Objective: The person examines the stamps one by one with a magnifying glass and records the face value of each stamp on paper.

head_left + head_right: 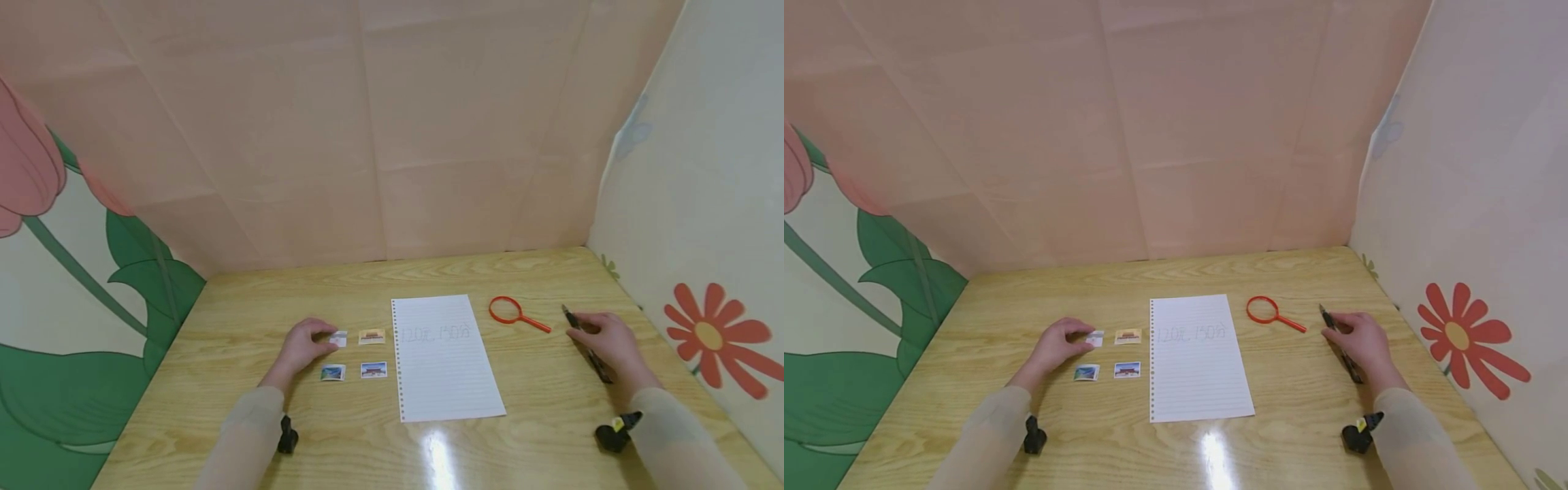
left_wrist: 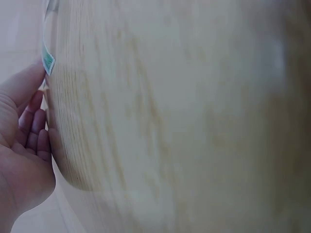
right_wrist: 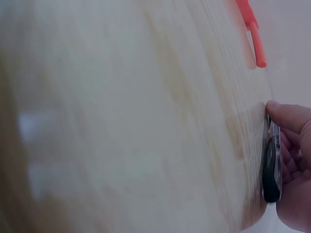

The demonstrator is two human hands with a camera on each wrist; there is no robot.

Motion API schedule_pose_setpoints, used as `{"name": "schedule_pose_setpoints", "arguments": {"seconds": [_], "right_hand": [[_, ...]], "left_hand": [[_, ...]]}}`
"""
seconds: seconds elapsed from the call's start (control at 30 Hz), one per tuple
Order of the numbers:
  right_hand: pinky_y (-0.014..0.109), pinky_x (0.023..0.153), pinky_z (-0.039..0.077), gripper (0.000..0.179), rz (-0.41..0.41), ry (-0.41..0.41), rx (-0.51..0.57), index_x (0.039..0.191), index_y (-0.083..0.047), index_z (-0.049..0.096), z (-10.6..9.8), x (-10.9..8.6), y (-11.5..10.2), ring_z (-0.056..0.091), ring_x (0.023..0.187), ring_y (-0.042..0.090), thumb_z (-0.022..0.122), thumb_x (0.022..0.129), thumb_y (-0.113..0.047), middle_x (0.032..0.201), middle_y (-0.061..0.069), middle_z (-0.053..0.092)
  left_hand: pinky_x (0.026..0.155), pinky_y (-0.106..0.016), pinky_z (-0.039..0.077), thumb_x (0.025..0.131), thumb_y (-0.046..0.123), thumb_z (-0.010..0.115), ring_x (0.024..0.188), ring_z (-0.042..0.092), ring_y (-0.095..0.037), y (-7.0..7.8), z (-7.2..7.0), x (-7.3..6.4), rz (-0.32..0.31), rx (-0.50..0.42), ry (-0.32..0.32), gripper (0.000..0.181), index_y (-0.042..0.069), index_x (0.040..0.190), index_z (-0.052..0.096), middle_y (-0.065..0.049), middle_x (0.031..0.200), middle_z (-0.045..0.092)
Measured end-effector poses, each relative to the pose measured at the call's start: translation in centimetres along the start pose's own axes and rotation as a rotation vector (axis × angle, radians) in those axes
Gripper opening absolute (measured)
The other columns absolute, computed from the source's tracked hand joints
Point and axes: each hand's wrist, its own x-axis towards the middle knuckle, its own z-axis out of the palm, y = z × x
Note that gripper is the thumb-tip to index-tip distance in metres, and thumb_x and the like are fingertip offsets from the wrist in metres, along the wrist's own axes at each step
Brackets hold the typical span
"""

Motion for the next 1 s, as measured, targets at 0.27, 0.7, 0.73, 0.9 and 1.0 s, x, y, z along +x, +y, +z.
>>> {"name": "schedule_pose_setpoints", "arguments": {"seconds": [0.27, 0.7, 0.73, 0.9, 1.0], "right_hand": [[0.041, 0.068, 0.048, 0.037, 0.074, 0.035, 0.003, 0.116, 0.007, 0.068, 0.4, 0.3, -0.1, 0.062, 0.085, 0.034, 0.073, 0.089, -0.018, 0.102, 0.025, 0.068], [0.029, 0.065, 0.045, 0.041, 0.217, 0.055, 0.07, 0.121, 0.007, 0.066, 0.5, -0.2, -0.5, 0.059, 0.086, 0.026, 0.068, 0.093, -0.024, 0.101, 0.02, 0.068], [0.028, 0.065, 0.045, 0.042, 0.229, 0.06, 0.083, 0.121, 0.006, 0.066, 0.5, -0.3, -0.5, 0.059, 0.086, 0.024, 0.068, 0.093, -0.025, 0.102, 0.02, 0.068], [0.019, 0.059, 0.044, 0.042, 0.244, 0.08, 0.126, 0.121, 0.005, 0.066, 0.6, -0.5, -1.1, 0.054, 0.079, 0.008, 0.067, 0.094, -0.026, 0.102, 0.018, 0.068], [0.017, 0.056, 0.046, 0.04, 0.217, 0.091, 0.144, 0.121, 0.005, 0.066, 0.6, -0.6, -1.9, 0.052, 0.074, 0.001, 0.067, 0.093, -0.024, 0.1, 0.016, 0.068]], "left_hand": [[0.104, -0.049, 0.042, 0.081, 0.014, 0.083, 0.113, 0.057, -0.03, 0.0, 0.0, 0.0, -0.011, -0.015, -0.006, 0.029, 0.01, 0.108, 0.076, -0.007, 0.114, 0.066], [0.105, -0.049, 0.04, 0.082, 0.014, 0.082, 0.115, 0.056, -0.03, 0.0, 0.1, -0.1, -0.015, -0.009, -0.008, 0.03, 0.009, 0.11, 0.075, -0.008, 0.116, 0.066], [0.106, -0.049, 0.04, 0.082, 0.014, 0.082, 0.115, 0.056, -0.031, 0.1, 0.0, -0.1, -0.013, -0.01, -0.008, 0.03, 0.009, 0.11, 0.075, -0.008, 0.116, 0.066], [0.105, -0.05, 0.04, 0.082, 0.014, 0.082, 0.116, 0.056, -0.031, 0.1, 0.0, -0.1, -0.006, -0.005, -0.005, 0.03, 0.009, 0.11, 0.075, -0.009, 0.117, 0.066], [0.105, -0.05, 0.04, 0.082, 0.014, 0.082, 0.116, 0.056, -0.031, 0.1, -0.1, -0.1, -0.006, -0.017, -0.005, 0.031, 0.008, 0.111, 0.074, -0.009, 0.117, 0.066]]}}
